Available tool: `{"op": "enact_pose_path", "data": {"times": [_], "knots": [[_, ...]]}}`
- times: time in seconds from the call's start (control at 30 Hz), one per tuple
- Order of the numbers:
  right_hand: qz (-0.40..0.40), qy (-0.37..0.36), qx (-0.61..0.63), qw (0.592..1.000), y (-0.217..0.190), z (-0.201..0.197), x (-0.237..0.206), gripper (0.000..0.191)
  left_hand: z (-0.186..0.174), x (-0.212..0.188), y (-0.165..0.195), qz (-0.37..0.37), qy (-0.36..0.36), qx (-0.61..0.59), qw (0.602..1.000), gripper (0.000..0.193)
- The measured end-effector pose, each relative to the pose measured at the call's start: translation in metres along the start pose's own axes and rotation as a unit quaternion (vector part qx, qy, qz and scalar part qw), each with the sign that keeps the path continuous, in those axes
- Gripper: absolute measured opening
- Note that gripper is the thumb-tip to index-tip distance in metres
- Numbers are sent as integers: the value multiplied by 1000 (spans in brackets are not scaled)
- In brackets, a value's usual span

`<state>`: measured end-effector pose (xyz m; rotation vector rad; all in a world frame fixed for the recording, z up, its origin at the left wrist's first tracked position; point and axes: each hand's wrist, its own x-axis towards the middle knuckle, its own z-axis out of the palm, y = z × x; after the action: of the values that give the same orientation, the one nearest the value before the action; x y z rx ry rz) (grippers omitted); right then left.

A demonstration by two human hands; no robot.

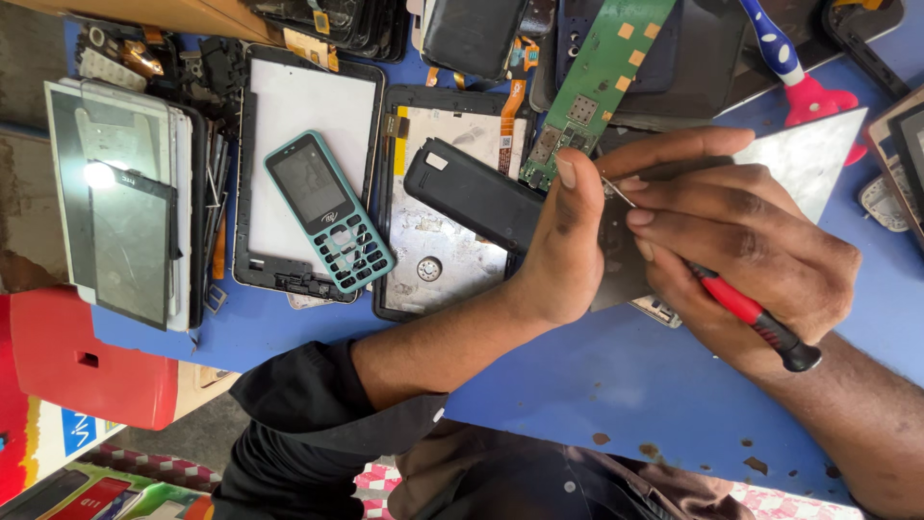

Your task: The person holds a phone midframe in one hand and uses a small metal pry tool to work around the edge of the phone's back cover, prying along the seam to separate the cover from the body. The workbench around them is covered with disassembled phones, screens, and boards.

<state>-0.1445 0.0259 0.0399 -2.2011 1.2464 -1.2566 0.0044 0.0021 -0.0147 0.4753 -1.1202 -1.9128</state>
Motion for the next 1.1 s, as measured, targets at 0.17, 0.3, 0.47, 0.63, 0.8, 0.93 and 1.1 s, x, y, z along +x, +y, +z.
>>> {"op": "enact_pose_path", "data": {"times": [0.17,0.3,0.47,0.63,0.8,0.93,1.1], "knots": [[-8,3,32,999,2,1,1,22,-2,-1,1,-6,-9,-25,1000,102],[-5,0,40,999,4,-1,-1,22,-3,-2,0,0,-11,-30,999,105],[-3,0,39,999,3,-2,-4,22,-3,0,-2,-31,-22,-108,993,105],[-16,13,-5,1000,0,3,-3,22,-3,-2,-2,-27,-23,-105,994,105],[-23,29,-7,999,-1,6,-1,22,-3,-2,-2,-28,-17,-97,995,105],[-27,31,-10,999,-1,6,-1,21,-3,-3,-2,-19,-18,-78,997,105],[-28,26,-1,999,0,4,-2,20,-3,-2,0,7,-18,-10,1000,103]]}}
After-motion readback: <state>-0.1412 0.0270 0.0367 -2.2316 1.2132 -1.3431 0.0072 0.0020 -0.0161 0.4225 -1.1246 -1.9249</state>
